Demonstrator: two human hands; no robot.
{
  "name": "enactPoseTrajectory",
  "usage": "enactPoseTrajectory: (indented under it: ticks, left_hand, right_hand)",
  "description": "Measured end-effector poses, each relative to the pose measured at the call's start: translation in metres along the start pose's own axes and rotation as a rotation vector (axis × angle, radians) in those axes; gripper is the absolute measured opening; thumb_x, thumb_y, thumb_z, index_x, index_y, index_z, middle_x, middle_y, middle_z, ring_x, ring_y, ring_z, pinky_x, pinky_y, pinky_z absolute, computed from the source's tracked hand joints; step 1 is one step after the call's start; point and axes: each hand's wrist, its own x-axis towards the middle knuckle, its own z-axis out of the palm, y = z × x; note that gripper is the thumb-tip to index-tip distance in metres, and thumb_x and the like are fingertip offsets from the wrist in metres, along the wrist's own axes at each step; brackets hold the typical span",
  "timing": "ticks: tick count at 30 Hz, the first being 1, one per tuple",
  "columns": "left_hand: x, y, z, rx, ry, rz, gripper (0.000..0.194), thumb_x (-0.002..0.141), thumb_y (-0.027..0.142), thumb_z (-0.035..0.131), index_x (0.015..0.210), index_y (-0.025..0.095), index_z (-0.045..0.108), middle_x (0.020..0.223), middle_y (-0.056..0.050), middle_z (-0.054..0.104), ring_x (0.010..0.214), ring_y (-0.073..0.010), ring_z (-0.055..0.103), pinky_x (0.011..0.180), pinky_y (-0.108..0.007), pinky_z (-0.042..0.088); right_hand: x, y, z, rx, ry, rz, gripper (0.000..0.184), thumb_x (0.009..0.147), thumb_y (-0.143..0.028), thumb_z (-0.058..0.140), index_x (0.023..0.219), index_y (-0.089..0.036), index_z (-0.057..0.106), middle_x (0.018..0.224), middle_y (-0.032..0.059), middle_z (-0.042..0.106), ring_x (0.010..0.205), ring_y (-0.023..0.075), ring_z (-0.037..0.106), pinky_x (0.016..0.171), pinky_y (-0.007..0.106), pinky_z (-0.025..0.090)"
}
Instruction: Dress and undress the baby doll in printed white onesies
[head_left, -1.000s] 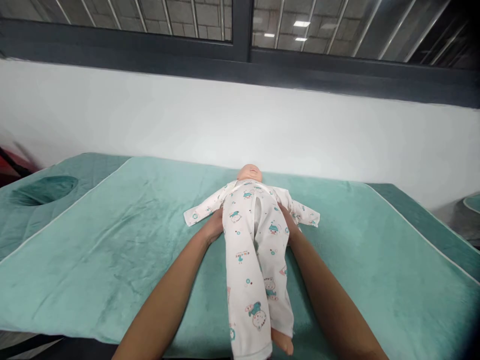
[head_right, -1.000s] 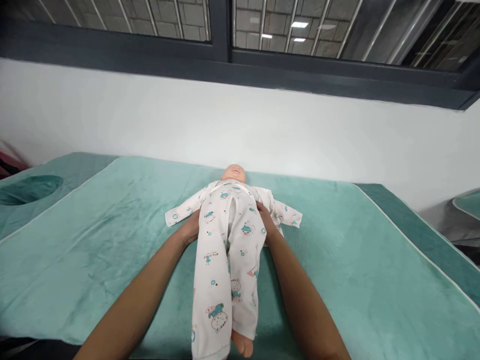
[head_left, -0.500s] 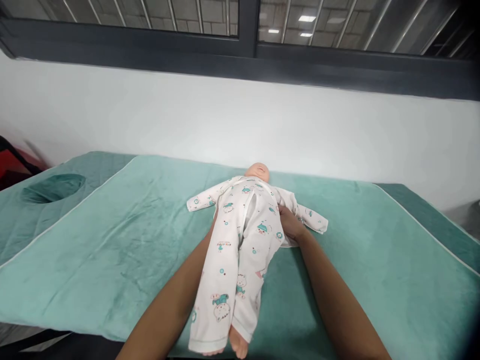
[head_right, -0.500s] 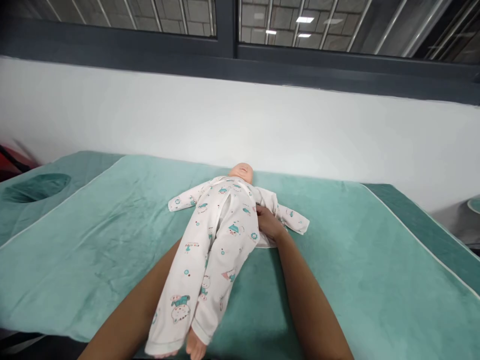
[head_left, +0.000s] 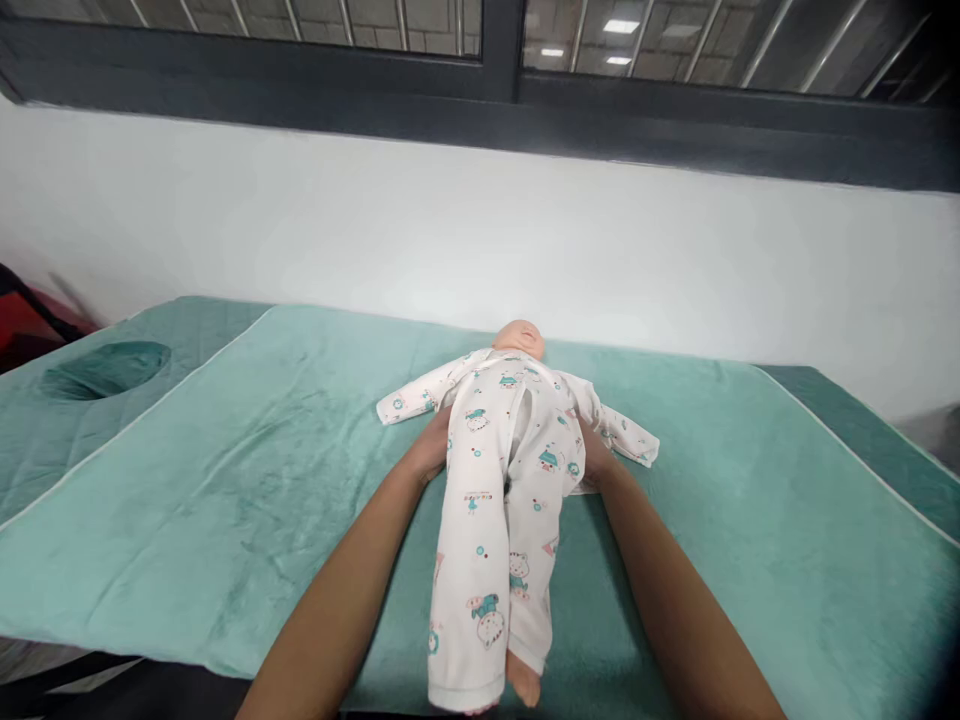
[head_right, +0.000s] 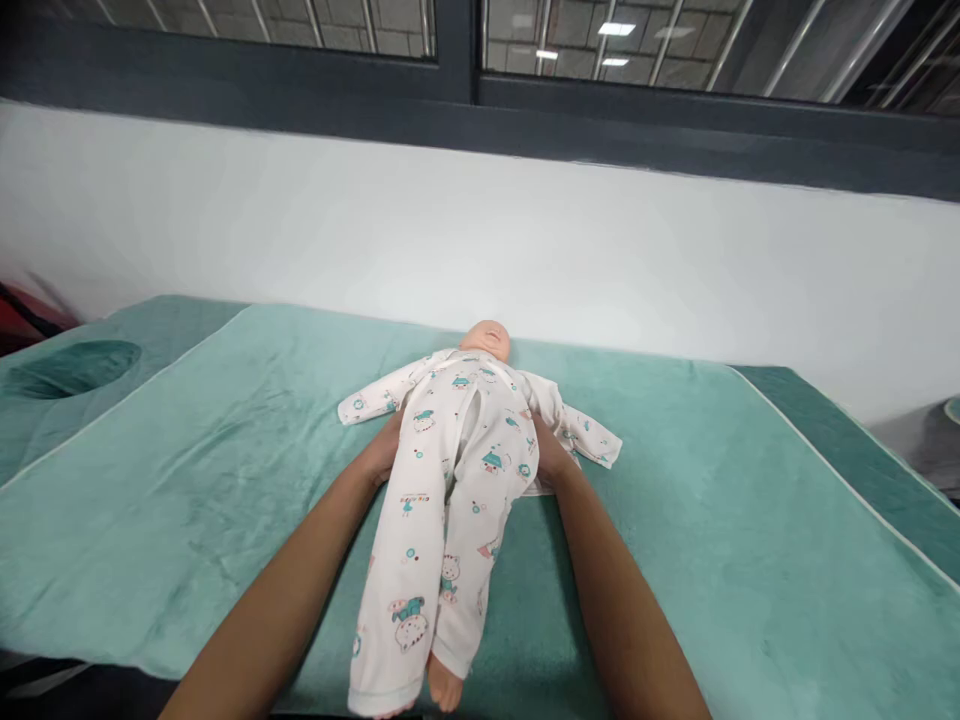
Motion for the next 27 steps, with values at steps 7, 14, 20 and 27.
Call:
enactPoseTrajectory:
  ticks: [7,14,20,27]
  left_hand:
    - [-0.002,0.006,0.002,-0.107,0.002,-0.061,0.040,0.068,0.033,0.079,0.103,0.015,0.075,0.103,-0.010,0.076,0.099,-0.0290,0.068,0.086,-0.038,0.055]
    - [-0.002,0.004,0.001,-0.290,0.001,-0.180,0.041,0.057,0.022,0.086,0.095,0.012,0.076,0.087,-0.011,0.077,0.087,-0.0289,0.072,0.076,-0.037,0.059]
    - [-0.003,0.001,0.006,-0.359,0.003,-0.168,0.044,0.064,0.022,0.083,0.107,0.016,0.073,0.094,-0.010,0.077,0.092,-0.0283,0.071,0.082,-0.039,0.058]
    - [-0.005,0.010,0.017,-0.411,0.141,-0.068,0.044,0.066,0.026,0.081,0.108,0.018,0.072,0.100,-0.005,0.075,0.093,-0.0254,0.068,0.083,-0.034,0.056]
  right_hand:
    - [-0.003,0.000,0.000,0.133,-0.019,0.073,0.049,0.076,-0.063,0.066,0.102,-0.022,0.071,0.103,0.0082,0.075,0.110,0.0284,0.064,0.097,0.042,0.049]
    - [-0.003,-0.005,0.001,0.156,-0.055,0.044,0.052,0.071,-0.066,0.069,0.100,-0.023,0.071,0.102,0.0064,0.075,0.104,0.0280,0.066,0.091,0.042,0.053]
    - [-0.003,-0.001,-0.001,0.118,-0.062,0.063,0.053,0.071,-0.067,0.068,0.098,-0.021,0.072,0.100,0.0077,0.075,0.107,0.0297,0.065,0.092,0.042,0.051]
    - [0.001,0.006,-0.003,0.032,0.023,0.018,0.051,0.071,-0.065,0.070,0.103,-0.025,0.074,0.116,0.0076,0.072,0.121,0.0322,0.058,0.104,0.046,0.046]
